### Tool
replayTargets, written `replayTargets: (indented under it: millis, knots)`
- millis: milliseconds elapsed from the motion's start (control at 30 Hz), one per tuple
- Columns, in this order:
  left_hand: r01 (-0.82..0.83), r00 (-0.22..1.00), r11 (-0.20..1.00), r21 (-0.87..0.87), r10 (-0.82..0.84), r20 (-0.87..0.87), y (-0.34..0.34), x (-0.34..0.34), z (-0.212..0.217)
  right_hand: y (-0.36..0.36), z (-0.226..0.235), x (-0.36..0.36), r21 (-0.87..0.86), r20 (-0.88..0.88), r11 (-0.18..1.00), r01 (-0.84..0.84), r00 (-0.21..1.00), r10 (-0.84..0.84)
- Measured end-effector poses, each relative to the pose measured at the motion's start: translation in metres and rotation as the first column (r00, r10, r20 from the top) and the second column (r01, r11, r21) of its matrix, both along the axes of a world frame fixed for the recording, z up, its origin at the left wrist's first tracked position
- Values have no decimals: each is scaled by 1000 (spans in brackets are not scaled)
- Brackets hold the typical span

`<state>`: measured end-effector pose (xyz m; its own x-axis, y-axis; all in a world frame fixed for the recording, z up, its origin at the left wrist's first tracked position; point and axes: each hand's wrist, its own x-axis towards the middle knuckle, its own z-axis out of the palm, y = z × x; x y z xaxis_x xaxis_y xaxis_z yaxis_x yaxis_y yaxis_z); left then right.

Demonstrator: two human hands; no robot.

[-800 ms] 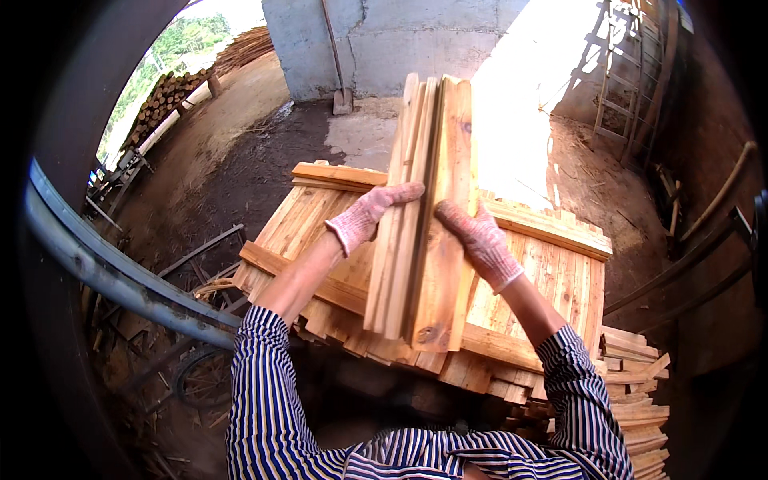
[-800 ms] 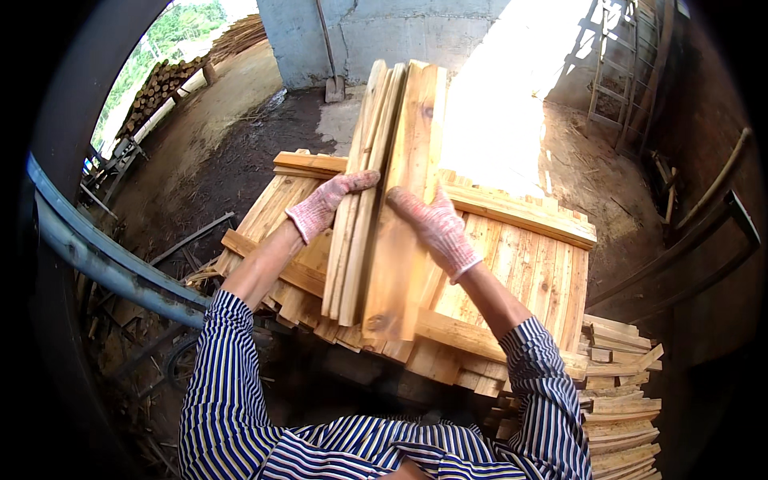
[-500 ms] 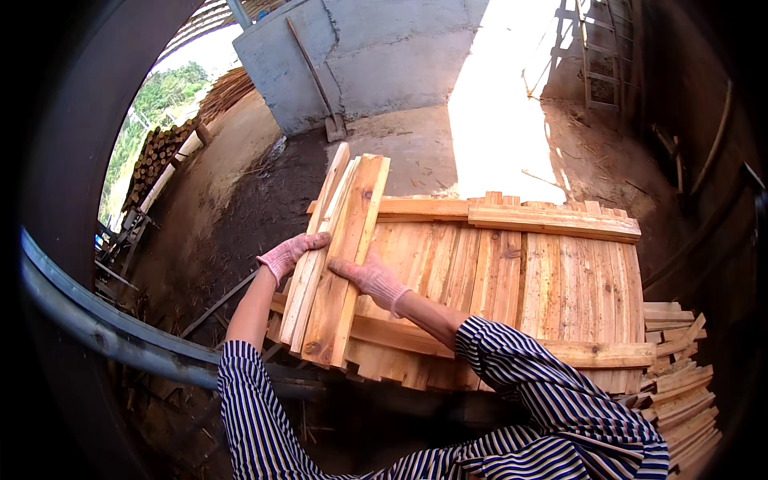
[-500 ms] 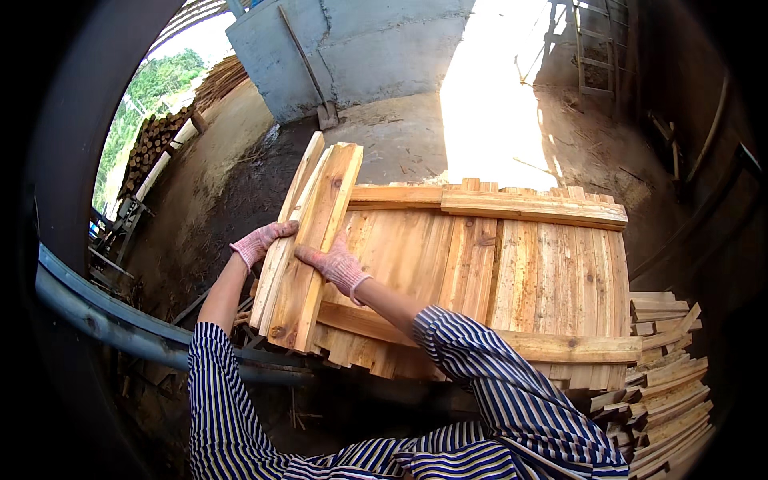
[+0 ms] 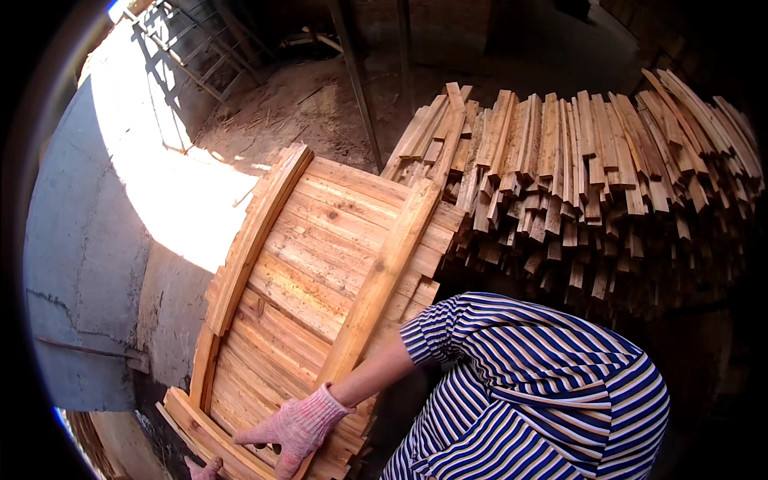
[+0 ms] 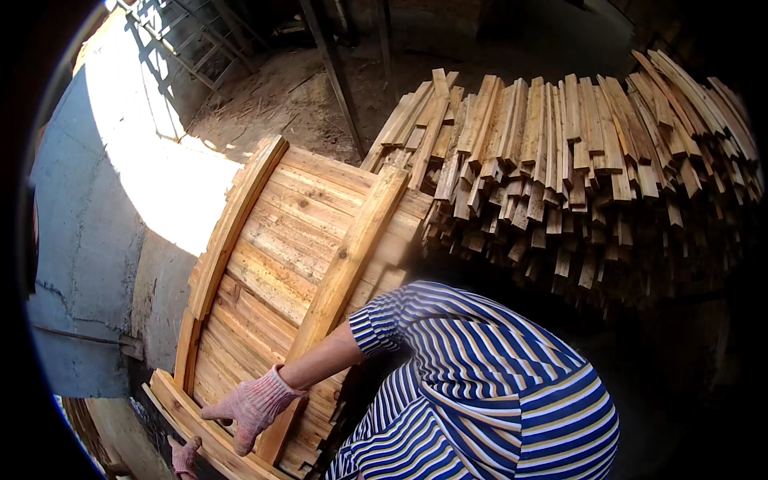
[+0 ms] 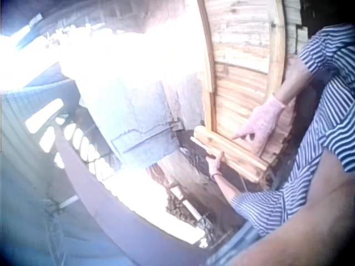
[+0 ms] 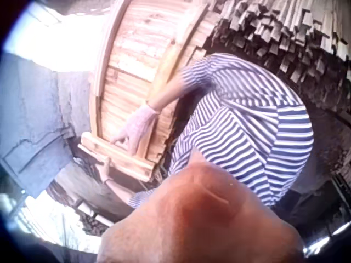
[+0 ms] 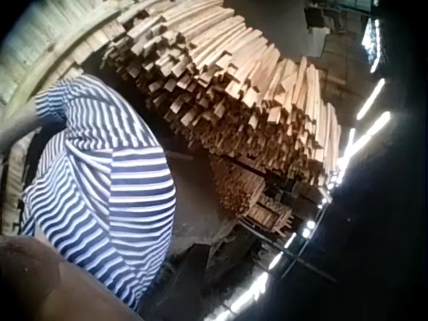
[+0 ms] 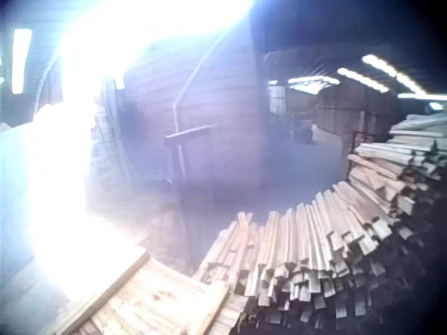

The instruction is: The person stacks wooden planks in a warehouse. They pick up planks from a large pile and arrange them neatly on a wooden pallet, building a new stack layer by layer.

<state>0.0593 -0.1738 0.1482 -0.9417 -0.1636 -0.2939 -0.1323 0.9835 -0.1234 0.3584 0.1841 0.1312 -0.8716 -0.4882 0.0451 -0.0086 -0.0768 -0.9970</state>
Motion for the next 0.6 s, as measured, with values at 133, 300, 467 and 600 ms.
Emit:
replayTargets:
  millis: [133, 300, 467, 600]
  knots:
    - [429, 801, 873, -233, -487, -349, 125, 0, 15, 113, -40, 105, -405, 56, 913, 52, 998, -32]
    - [840, 493, 270, 470, -740, -457, 381, 37, -6, 227, -130, 256, -363, 385, 665, 652, 756, -530]
    - [618, 298, 20, 786, -931, -210, 633, 153, -38, 282, -215, 381, -270, 689, 132, 954, 287, -665]
    - [590, -143, 12, 807, -982, 120, 831, 307, -112, 308, -250, 437, -15, 821, -131, 991, -62, -567]
